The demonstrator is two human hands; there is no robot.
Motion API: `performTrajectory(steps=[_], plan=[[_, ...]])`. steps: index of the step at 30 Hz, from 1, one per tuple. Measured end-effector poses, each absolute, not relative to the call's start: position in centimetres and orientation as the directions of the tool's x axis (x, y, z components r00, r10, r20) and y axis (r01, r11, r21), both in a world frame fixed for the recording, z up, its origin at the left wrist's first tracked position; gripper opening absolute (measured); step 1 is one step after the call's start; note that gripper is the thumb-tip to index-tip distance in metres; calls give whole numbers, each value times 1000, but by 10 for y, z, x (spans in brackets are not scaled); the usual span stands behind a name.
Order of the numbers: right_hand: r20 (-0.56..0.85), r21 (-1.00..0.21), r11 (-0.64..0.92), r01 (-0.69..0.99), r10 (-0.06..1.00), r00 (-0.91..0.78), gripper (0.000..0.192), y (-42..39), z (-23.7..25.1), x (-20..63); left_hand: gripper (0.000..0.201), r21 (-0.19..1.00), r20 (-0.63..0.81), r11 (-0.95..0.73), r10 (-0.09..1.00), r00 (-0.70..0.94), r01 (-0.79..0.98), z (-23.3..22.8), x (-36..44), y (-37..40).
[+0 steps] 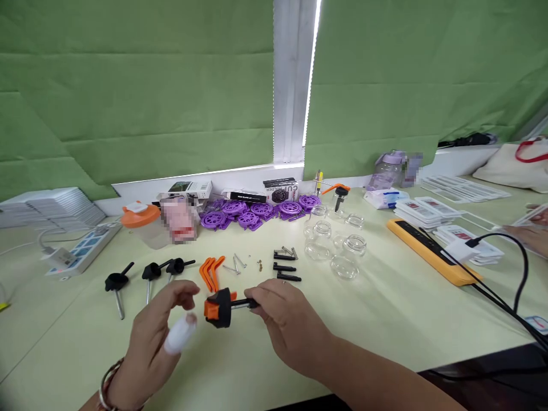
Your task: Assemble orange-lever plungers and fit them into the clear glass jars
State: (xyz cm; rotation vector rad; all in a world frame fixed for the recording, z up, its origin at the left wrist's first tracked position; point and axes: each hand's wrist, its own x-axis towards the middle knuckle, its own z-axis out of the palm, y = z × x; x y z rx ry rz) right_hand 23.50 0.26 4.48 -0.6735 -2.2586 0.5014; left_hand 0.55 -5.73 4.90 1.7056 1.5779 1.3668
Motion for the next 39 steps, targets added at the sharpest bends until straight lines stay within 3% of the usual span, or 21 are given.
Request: performTrajectory(steps=[1, 3, 6, 8, 14, 28, 33, 39], plan=[[419, -653, 696, 298, 660, -624, 25, 3, 47, 236, 45, 800, 410, -303, 906, -104, 518, 47, 5, -61], [177, -832, 467, 300, 735, -654, 15, 8, 42, 234, 61, 793, 384, -331, 923, 3, 512, 39, 8, -63], [-128, -948, 83, 308, 786, -605, 13, 21, 20, 225, 49, 881, 204, -175, 979, -19, 439, 19, 19, -52], [-156, -964, 1, 266, 808, -568, 21, 30, 0, 219, 44, 946, 64, -35, 995, -81, 322, 4, 24, -42], [-79, -930, 114, 350, 867, -492, 22, 46, -35, 211, 41, 969, -71, 87, 994, -77, 229, -29, 22, -23], [17, -844, 231, 484, 914, -406, 36, 57, -38, 187, 25, 981, -62, 83, 991, -118, 176, -27, 30, -6], [-33, -862, 196, 467, 898, -438, 16, 63, -39, 186, 25, 980, -73, 94, 990, -123, 173, -29, 30, -4], [-2, -872, 225, 436, 887, -462, 14, 66, -43, 190, 26, 979, -90, 108, 990, -109, 171, -33, 28, -3]])
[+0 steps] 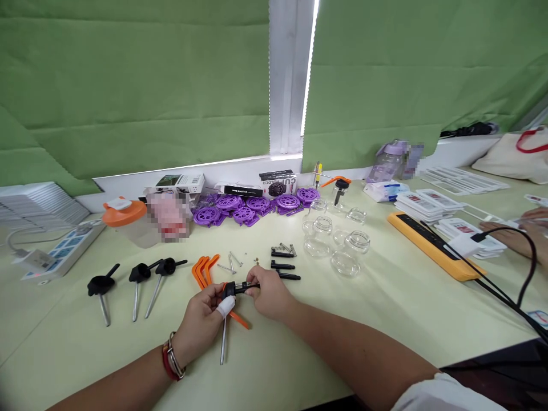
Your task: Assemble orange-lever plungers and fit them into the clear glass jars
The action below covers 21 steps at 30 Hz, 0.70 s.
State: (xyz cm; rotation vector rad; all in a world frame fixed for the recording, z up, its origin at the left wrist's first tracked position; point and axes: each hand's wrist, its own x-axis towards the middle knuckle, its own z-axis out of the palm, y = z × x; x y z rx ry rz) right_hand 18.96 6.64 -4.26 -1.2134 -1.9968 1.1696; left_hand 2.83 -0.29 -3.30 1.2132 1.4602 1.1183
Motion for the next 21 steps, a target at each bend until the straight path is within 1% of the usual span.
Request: performTrajectory(steps=[3, 8, 15, 21], plan=[[-3, -866, 223, 447, 892, -452, 9, 67, -44, 190, 26, 978, -77, 96, 991, -107, 187, -35, 27, -3], [11, -867, 238, 437, 887, -461, 10, 67, -45, 190, 26, 976, -77, 97, 991, -110, 193, -36, 26, -2], [-4, -879, 217, 423, 887, -462, 11, 68, -44, 191, 31, 976, -88, 110, 989, -121, 187, -39, 25, -1], [4, -889, 217, 403, 884, -468, 11, 69, -46, 190, 31, 977, -86, 109, 988, -126, 183, -40, 24, -1]])
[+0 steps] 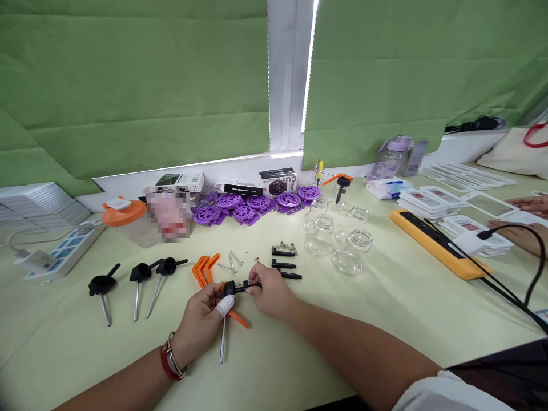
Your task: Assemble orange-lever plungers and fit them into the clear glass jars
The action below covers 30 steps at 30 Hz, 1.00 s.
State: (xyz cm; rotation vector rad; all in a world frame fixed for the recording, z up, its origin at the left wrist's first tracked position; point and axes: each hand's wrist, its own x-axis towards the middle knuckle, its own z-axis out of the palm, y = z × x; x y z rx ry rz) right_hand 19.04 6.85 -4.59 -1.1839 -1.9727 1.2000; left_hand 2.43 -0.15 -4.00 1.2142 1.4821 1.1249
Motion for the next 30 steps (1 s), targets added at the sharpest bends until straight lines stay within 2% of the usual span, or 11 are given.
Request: performTrajectory(steps=[15, 30], plan=[[59, -851, 293, 436, 878, -474, 11, 66, -47, 192, 29, 972, -91, 120, 985, -145, 202, -40, 24, -2], [53, -861, 279, 426, 882, -469, 13, 66, -45, 192, 26, 976, -95, 120, 986, -138, 184, -39, 24, -3]])
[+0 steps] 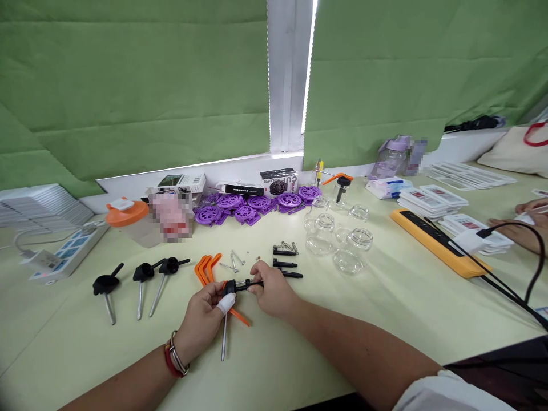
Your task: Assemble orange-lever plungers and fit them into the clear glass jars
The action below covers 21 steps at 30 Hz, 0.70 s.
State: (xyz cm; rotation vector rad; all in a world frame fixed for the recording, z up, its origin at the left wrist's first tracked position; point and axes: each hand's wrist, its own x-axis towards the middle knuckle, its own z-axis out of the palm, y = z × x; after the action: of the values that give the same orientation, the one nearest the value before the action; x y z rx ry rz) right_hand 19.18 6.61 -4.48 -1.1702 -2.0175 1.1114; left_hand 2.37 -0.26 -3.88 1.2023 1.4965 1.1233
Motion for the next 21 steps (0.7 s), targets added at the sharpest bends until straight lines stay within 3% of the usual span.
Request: performTrajectory(steps=[8, 15, 18, 21], plan=[[61, -864, 274, 421, 889, -455, 17, 68, -45, 192, 28, 975, -96, 123, 984, -153, 185, -37, 24, -2], [48, -847, 291, 445, 875, -481, 3, 64, -44, 204, 34, 966, -93, 116, 990, -106, 233, -38, 19, -8], [17, -851, 250, 462, 892, -452, 2, 62, -41, 216, 49, 930, -64, 103, 991, -120, 352, -38, 13, -10], [-28, -850, 183, 493, 921, -389, 6, 60, -38, 230, 62, 779, -22, 82, 994, -103, 622, -31, 8, -11]])
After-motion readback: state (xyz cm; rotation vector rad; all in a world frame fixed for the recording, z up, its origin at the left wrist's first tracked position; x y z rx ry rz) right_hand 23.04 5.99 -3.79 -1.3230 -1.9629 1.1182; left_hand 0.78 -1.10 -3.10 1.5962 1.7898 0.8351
